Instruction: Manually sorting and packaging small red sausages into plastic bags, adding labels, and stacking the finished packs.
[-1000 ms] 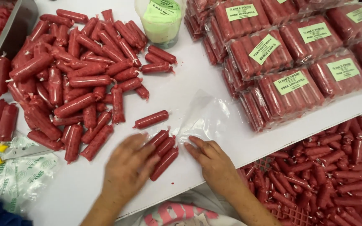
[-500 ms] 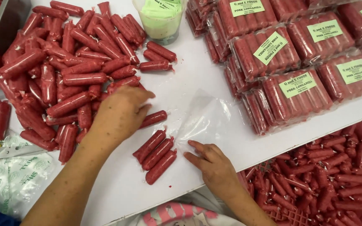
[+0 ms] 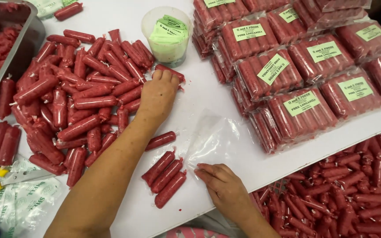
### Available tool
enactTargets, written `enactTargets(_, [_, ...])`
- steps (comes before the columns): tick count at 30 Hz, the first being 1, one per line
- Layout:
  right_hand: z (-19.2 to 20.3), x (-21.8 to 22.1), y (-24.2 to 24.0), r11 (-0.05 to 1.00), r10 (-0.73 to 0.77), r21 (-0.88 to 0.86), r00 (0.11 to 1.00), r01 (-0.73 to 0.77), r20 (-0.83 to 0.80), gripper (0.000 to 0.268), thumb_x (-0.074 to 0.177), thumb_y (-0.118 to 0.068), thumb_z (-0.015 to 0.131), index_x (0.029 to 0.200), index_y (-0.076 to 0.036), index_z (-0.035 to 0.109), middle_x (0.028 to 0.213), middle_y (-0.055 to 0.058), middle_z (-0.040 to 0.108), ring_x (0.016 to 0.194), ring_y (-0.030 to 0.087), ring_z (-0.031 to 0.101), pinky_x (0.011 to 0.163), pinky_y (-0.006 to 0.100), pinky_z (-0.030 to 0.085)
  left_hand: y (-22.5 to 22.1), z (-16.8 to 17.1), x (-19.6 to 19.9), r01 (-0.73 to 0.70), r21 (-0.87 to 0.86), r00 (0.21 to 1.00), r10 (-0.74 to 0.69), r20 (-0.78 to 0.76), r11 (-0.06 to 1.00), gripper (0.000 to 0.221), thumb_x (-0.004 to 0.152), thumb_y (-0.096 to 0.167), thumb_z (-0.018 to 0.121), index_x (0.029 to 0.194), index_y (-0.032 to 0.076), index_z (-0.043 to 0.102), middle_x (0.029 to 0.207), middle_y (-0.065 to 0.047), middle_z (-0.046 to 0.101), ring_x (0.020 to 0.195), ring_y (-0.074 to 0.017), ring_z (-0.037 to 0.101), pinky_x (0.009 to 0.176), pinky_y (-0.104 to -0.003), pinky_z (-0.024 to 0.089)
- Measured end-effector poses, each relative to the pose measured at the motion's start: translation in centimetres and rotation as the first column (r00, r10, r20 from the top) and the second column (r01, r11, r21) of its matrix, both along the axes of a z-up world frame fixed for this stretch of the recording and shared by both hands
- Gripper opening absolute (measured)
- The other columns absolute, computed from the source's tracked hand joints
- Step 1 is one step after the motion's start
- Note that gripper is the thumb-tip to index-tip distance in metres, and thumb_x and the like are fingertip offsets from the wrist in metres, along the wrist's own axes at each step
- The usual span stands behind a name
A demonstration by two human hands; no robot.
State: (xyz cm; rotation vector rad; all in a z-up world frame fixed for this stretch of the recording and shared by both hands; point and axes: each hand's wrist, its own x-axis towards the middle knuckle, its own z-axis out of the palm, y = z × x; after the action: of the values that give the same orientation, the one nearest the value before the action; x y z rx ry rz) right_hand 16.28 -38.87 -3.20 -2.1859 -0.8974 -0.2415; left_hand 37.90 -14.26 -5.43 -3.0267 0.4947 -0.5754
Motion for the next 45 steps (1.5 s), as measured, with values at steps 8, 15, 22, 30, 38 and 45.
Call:
enactTargets(8, [0.0,0.2,-0.2,0.999,0.008,0.041,0.999,-0.006,-0.039,0.030,0.093,0.006,0.053,0.118,-0.004,0.066,0.125,0.015,0.066,0.102,0.031,0.065,0.090,0.040,0.056,1.9,9.1,-11.8,-0.480,-0.841,0.859,-0.063,-0.509,0.250,0.032,0.078,0.007,0.087,0.077,0.015,0.056,0.070,0.004,0.057,0.065,-0.0074,0.050,0.059,-0.023,0.040])
enactTargets(15, [-0.9,0.5,-0.4,0.993,-0.038,0.103,0.991,0.051,-0.130,0.022,0.085,0.006,0.063,0.100,-0.006,0.074,0.117,0.013,0.070,0.094,0.029,0.068,0.085,0.040,0.056,1.1,7.0,-22.8,-0.371,-0.927,0.909,-0.182,-0.374,0.053,0.028,0.086,0.006,0.073,0.114,0.008,0.073,0.096,-0.010,0.071,0.077,-0.0208,0.069,0.068,-0.030,0.061])
enactTargets(22, [-0.7,0.7,-0.9,0.995,0.103,0.004,0.980,-0.104,-0.172,0.035,0.099,0.002,0.051,0.123,-0.015,0.070,0.139,0.009,0.061,0.107,0.027,0.057,0.096,0.038,0.050,-2.2,2.8,-26.4,0.152,-0.139,0.987,-0.143,0.076,0.978,0.059,0.082,0.051,0.076,0.129,0.019,0.060,0.121,-0.014,0.063,0.106,-0.0324,0.059,0.089,-0.047,0.048])
enactTargets(30, [0.4,0.2,-0.6,0.989,0.073,-0.115,0.989,-0.088,-0.132,0.039,0.094,0.008,0.053,0.122,-0.013,0.070,0.133,0.013,0.063,0.108,0.030,0.057,0.093,0.038,0.052,-1.9,3.3,-28.3,0.211,-0.255,0.977,-0.200,0.068,0.944,0.043,0.089,0.011,0.063,0.131,0.018,0.060,0.129,-0.016,0.057,0.098,-0.0315,0.059,0.086,-0.043,0.053])
enactTargets(38, [-0.5,0.1,-0.8,0.987,0.041,-0.152,0.995,-0.054,-0.089,0.047,0.083,0.011,0.054,0.122,-0.009,0.069,0.135,0.011,0.064,0.104,0.030,0.056,0.089,0.039,0.053,-0.3,2.5,-25.1,0.151,-0.343,0.982,-0.103,0.156,0.927,0.039,0.093,0.007,0.060,0.132,0.015,0.062,0.135,-0.022,0.053,0.106,-0.0399,0.056,0.094,-0.048,0.051])
enactTargets(45, [2.7,1.3,-0.4,0.958,0.092,-0.242,0.963,-0.154,-0.252,0.073,0.076,0.009,0.052,0.146,-0.012,0.050,0.150,0.008,0.054,0.117,0.030,0.054,0.104,0.039,0.045,0.2,4.3,-24.5,-0.211,-0.831,0.883,-0.265,-0.388,0.514,0.063,0.073,-0.004,0.066,0.130,0.022,0.067,0.133,-0.010,0.062,0.100,-0.0270,0.063,0.087,-0.035,0.050])
